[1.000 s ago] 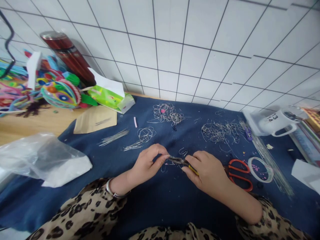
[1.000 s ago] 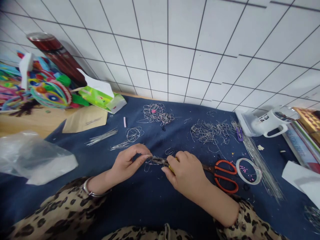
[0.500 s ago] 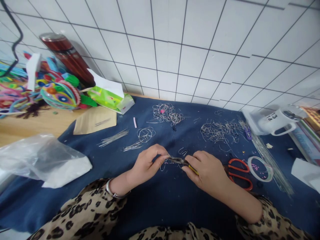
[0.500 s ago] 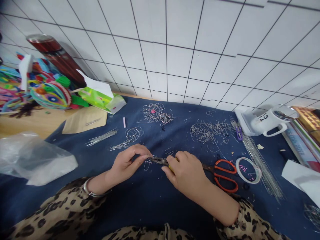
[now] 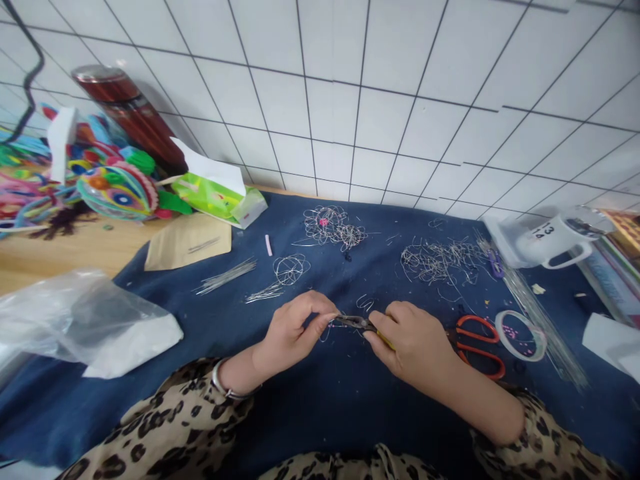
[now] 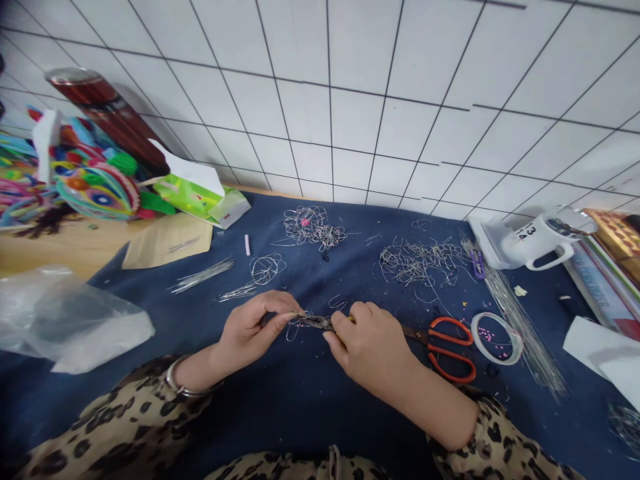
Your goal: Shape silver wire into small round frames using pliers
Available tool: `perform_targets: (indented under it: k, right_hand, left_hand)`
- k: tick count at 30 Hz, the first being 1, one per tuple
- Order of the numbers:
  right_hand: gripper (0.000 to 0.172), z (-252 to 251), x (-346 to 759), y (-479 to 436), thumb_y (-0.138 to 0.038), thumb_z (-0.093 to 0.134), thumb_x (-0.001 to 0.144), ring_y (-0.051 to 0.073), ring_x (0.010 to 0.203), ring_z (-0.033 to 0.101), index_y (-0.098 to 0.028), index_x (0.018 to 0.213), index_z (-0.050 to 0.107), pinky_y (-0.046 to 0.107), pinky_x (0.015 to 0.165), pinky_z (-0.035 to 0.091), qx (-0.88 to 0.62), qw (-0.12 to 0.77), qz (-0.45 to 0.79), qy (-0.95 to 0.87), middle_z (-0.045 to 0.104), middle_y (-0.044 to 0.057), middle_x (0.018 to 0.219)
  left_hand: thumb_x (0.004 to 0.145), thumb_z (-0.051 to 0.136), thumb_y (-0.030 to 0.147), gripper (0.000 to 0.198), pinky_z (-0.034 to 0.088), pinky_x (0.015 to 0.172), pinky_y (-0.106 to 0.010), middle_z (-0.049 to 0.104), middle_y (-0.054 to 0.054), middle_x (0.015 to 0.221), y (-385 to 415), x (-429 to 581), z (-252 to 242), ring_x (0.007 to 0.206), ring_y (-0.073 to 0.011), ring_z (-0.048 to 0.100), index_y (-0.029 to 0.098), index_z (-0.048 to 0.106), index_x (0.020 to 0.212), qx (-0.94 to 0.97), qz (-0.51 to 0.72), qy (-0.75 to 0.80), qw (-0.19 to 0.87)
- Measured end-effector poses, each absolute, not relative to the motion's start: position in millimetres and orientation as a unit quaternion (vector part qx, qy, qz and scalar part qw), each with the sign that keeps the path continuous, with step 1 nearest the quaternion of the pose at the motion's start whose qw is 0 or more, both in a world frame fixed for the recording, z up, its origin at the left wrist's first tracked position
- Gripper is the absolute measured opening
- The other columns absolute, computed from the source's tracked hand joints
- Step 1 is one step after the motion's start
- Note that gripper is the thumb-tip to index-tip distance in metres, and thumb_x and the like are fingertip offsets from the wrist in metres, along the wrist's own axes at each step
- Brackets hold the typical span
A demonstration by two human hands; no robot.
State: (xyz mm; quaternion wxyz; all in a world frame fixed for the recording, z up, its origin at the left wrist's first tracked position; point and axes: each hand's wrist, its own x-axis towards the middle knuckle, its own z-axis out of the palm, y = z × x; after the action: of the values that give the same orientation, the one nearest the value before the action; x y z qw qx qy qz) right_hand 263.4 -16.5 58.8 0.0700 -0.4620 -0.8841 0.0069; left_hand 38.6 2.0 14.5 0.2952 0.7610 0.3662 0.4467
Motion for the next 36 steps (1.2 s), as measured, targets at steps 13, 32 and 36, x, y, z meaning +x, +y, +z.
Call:
perform_targets:
  k: [13, 32, 36]
  right_hand:
    - [0.029, 60.4, 264.0, -18.7, -0.036, 0.037, 0.089, 0.016, 0.071, 0.049, -0.021, 0.096, 0.06, 0.028, 0.062, 0.035, -0.455, 0.073, 0.007, -0.888, 0.054, 0.006, 0.076]
    - [0.028, 59.1, 262.8, -16.5, -0.037, 0.039, 0.088, 0.017, 0.076, 0.046, -0.019, 0.092, 0.06, 0.029, 0.069, 0.035, -0.473, 0.09, 0.039, -0.875, 0.052, 0.006, 0.078]
    - [0.028, 57.9, 261.9, -16.9, -0.038, 0.039, 0.088, 0.018, 0.074, 0.045, -0.019, 0.093, 0.059, 0.03, 0.068, 0.035, -0.471, 0.081, 0.019, -0.878, 0.052, 0.007, 0.078]
  left_hand:
    - [0.079, 0.054, 0.004, 0.015, 0.05, 0.071, -0.032, 0.063, -0.005, 0.08, -0.6, 40.2, 15.7, 0.077, -0.0162, 0.06, 0.017, 0.055, 0.086, 0.764, 0.449, 0.35, 0.303]
    - [0.08, 0.055, 0.008, 0.011, 0.048, 0.07, -0.029, 0.064, -0.005, 0.082, -0.8, 41.1, 18.7, 0.076, -0.0154, 0.061, 0.017, 0.056, 0.086, 0.736, 0.446, 0.404, 0.311]
    - [0.08, 0.055, 0.009, 0.009, 0.048, 0.07, -0.028, 0.064, -0.005, 0.081, -0.9, 41.8, 19.0, 0.075, -0.0154, 0.061, 0.016, 0.057, 0.085, 0.728, 0.449, 0.414, 0.312]
